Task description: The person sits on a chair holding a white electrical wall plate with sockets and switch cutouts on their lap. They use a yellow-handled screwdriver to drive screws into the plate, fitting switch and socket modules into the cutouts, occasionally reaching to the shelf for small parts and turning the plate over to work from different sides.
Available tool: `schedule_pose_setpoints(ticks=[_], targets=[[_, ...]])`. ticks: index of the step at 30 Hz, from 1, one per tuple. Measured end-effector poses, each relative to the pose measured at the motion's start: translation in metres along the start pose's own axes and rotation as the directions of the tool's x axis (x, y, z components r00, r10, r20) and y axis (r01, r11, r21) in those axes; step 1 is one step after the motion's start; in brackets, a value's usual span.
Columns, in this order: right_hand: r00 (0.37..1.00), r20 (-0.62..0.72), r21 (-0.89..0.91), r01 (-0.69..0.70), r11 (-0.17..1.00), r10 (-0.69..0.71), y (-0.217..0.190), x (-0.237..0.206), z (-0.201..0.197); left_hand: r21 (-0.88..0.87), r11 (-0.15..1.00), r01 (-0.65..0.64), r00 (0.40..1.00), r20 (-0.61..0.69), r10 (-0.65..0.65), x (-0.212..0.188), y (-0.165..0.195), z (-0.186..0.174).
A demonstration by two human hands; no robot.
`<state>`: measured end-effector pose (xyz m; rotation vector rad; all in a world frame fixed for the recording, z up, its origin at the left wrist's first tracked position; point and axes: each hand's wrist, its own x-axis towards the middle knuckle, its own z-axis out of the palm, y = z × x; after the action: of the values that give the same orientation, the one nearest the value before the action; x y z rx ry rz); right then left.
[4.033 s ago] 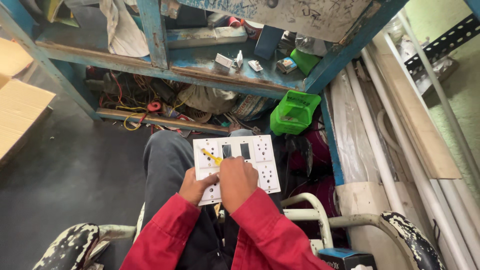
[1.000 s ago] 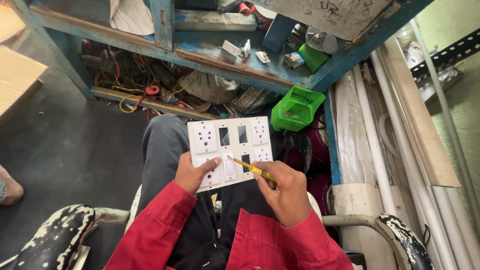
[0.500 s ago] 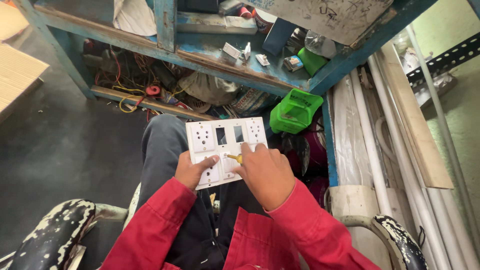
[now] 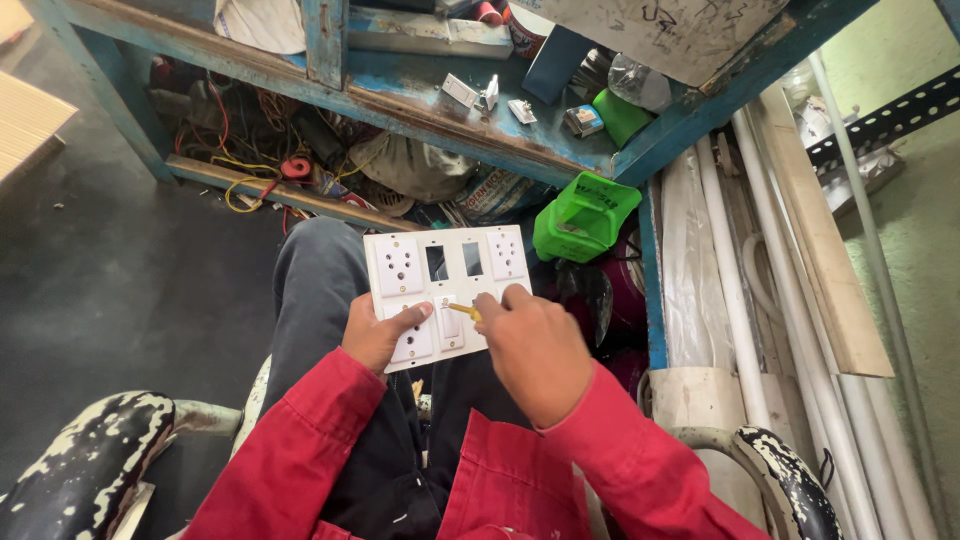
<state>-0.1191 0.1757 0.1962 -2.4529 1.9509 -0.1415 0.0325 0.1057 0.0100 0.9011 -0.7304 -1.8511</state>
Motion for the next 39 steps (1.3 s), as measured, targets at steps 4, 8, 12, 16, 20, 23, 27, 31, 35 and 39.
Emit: schedule_pose_setpoints(ticks=[4, 8, 12, 16, 20, 23, 27, 31, 35, 39], targets=[[0.928, -0.270, 0.386, -0.141, 0.912, 0.258, 0.036, -0.017, 0.023, -0.015, 0.999, 0.039, 0.999, 0.023, -0.038, 0.002, 0.000, -0.002], [0.760, -0.249, 0.644, -0.333, 0.689, 0.600, 0.075, -0.012, 0.095, -0.027, 0.996, 0.081, 0.996, 0.052, -0.079, 0.007, 0.001, -0.002], [0.657, -0.183, 0.710, -0.427, 0.560, 0.732, 0.110, -0.021, 0.150, -0.052, 0.990, 0.132, 0.989, 0.067, -0.128, 0.008, 0.004, 0.005], [0.708, 0.050, 0.993, -0.112, 0.043, 0.704, 0.136, -0.025, 0.152, -0.118, 0.971, 0.207, 0.970, 0.151, -0.188, 0.014, 0.009, 0.014], [0.744, 0.387, 0.910, -0.213, -0.355, 0.544, 0.143, -0.033, 0.122, -0.028, 0.958, 0.286, 0.910, 0.321, -0.263, 0.039, 0.023, 0.030], [0.747, 0.372, 0.899, -0.143, -0.415, 0.550, 0.145, -0.027, 0.104, -0.038, 0.940, 0.340, 0.867, 0.400, -0.297, 0.067, 0.033, 0.046], [0.754, 0.122, 0.897, 0.194, -0.396, 0.646, 0.152, -0.016, 0.098, -0.164, 0.821, 0.547, 0.775, 0.471, -0.422, 0.114, 0.029, 0.044], [0.708, 0.081, 0.937, 0.186, -0.296, 0.701, 0.167, -0.003, 0.093, -0.117, 0.844, 0.523, 0.811, 0.373, -0.451, 0.201, 0.017, 0.032], [0.655, 0.103, 0.925, 0.214, -0.315, 0.749, 0.199, 0.020, 0.089, 0.194, 0.755, -0.626, 0.764, 0.348, 0.543, 0.323, 0.042, 0.041], [0.582, 0.194, 0.946, 0.102, -0.308, 0.790, 0.239, 0.009, 0.120, 0.794, 0.211, -0.570, 0.675, 0.305, 0.672, 0.400, 0.095, 0.043]])
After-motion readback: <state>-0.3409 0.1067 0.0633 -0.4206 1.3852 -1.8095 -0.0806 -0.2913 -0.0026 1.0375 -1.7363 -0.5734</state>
